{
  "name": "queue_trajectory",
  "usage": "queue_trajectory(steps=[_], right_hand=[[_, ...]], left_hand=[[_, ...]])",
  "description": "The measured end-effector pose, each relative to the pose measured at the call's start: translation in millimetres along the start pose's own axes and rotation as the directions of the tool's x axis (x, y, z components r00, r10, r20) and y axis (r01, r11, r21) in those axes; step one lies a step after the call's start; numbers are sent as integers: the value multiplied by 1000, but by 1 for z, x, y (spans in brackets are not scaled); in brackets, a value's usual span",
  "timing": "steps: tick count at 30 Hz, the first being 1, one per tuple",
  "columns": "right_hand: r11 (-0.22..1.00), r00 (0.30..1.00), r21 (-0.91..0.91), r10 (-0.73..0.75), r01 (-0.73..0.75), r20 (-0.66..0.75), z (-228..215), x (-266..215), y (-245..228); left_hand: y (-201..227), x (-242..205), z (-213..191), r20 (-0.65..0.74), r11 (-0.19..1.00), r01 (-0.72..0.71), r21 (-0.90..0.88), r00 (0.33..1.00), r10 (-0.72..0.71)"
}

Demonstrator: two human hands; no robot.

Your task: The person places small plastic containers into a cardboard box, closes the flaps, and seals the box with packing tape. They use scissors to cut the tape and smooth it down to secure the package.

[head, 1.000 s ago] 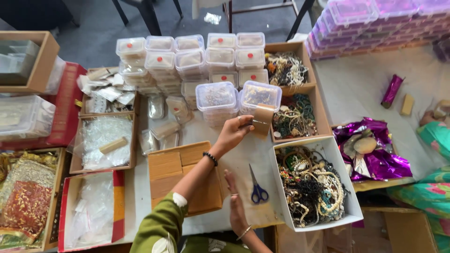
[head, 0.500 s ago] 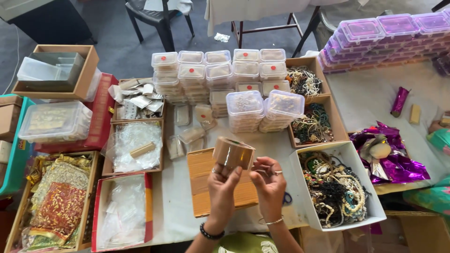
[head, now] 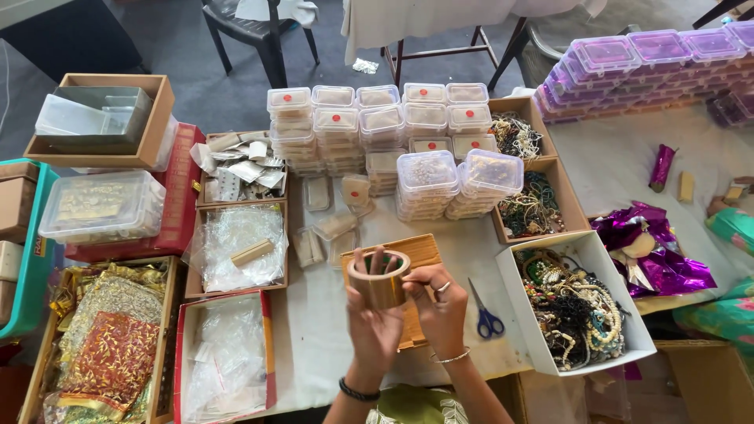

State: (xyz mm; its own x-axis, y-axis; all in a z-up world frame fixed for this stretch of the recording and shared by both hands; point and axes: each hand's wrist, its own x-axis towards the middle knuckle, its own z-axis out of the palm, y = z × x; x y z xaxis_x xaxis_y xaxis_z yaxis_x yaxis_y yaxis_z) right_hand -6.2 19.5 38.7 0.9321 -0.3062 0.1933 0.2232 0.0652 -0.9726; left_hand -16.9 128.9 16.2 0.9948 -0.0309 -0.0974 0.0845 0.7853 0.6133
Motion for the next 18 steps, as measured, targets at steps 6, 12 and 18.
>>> queue_trajectory(steps=[6, 12, 18], right_hand=[[774, 875, -410, -442, 483, 196, 13, 11, -37], [615, 706, -361, -523, 701, 478, -17, 66, -87], [504, 592, -358, -446, 786, 671, -49, 94, -99]], left_hand=[[-23, 6, -37, 77, 881, -1, -474, 996, 42], [-54, -75, -96, 290, 297, -319, 900, 947, 139], [-2, -44, -54, 418, -401, -323, 857, 891, 176]])
